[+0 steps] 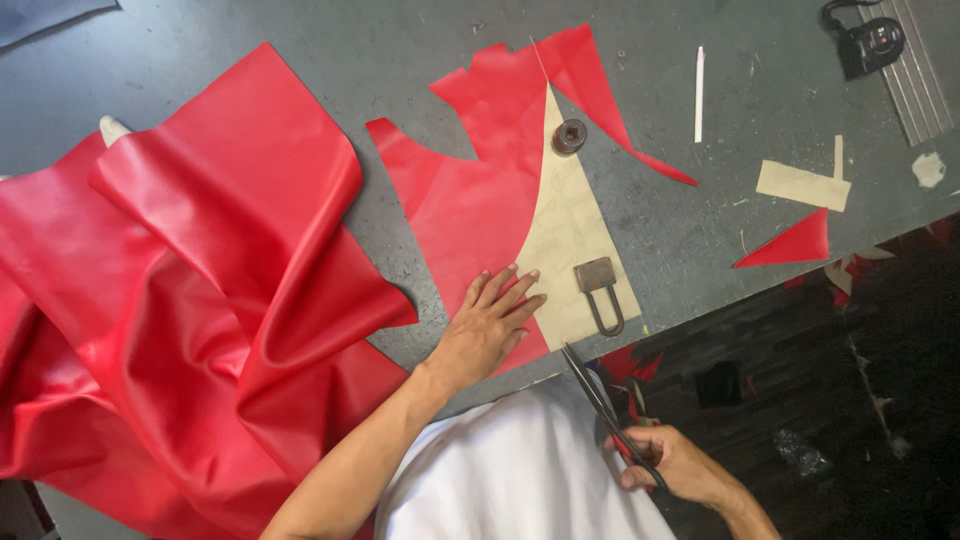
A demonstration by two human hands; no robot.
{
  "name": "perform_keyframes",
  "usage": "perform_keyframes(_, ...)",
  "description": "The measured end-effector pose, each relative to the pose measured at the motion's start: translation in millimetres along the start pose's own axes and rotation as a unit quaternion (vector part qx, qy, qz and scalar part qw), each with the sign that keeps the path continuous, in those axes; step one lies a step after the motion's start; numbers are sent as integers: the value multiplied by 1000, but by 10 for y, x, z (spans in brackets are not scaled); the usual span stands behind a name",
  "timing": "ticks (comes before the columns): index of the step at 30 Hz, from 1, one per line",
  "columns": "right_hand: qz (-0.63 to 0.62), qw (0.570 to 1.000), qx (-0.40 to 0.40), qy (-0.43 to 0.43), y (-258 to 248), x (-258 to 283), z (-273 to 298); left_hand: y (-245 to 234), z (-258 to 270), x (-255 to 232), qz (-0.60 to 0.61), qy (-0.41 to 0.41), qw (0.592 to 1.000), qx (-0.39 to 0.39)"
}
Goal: The person uses shears to cut red vinyl fabric along a paper pattern on a workbench. They trace the pattern with a white marker, secure it with a padlock and weight, and trim the material to shape.
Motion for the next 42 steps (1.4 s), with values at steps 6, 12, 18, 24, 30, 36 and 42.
perform_keyframes(6, -6, 1000, -8, -19, 44, 20, -12, 36, 17, 35, -7, 2, 1000, 18)
perform_keyframes(12, -17, 1000, -11, -24, 66, -46, -37, 43, 37, 61, -5, -9, 1000, 19)
perform_keyframes(18, -6, 996, -31, -85, 113, -104, -68, 122, 146, 163, -10, -45, 998, 31)
perform_keyframes(24, -8, 996, -39, -81, 159, -92, -15, 81, 145, 198, 16, -47, 997, 56)
perform_keyframes(30, -9, 995, -38, -94, 246, -9, -2, 65, 142, 192, 24, -54, 994, 92)
perform_keyframes(36, 8, 995, -74, -59, 352, 48, 35, 84, 151, 179, 19, -46, 994, 93)
perform_keyframes(42, 11, 993, -102, -55, 452, 159, 97, 76, 143, 195, 27, -43, 994, 99)
Point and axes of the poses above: each hand's wrist, its own z-axis away from the middle knuckle, its own y-axis out of the palm, x = y × z, the point moved 7 cm from there along -z, towards the middle knuckle, and after that the axes turned 9 degrees about y, right-handed, at the moved point
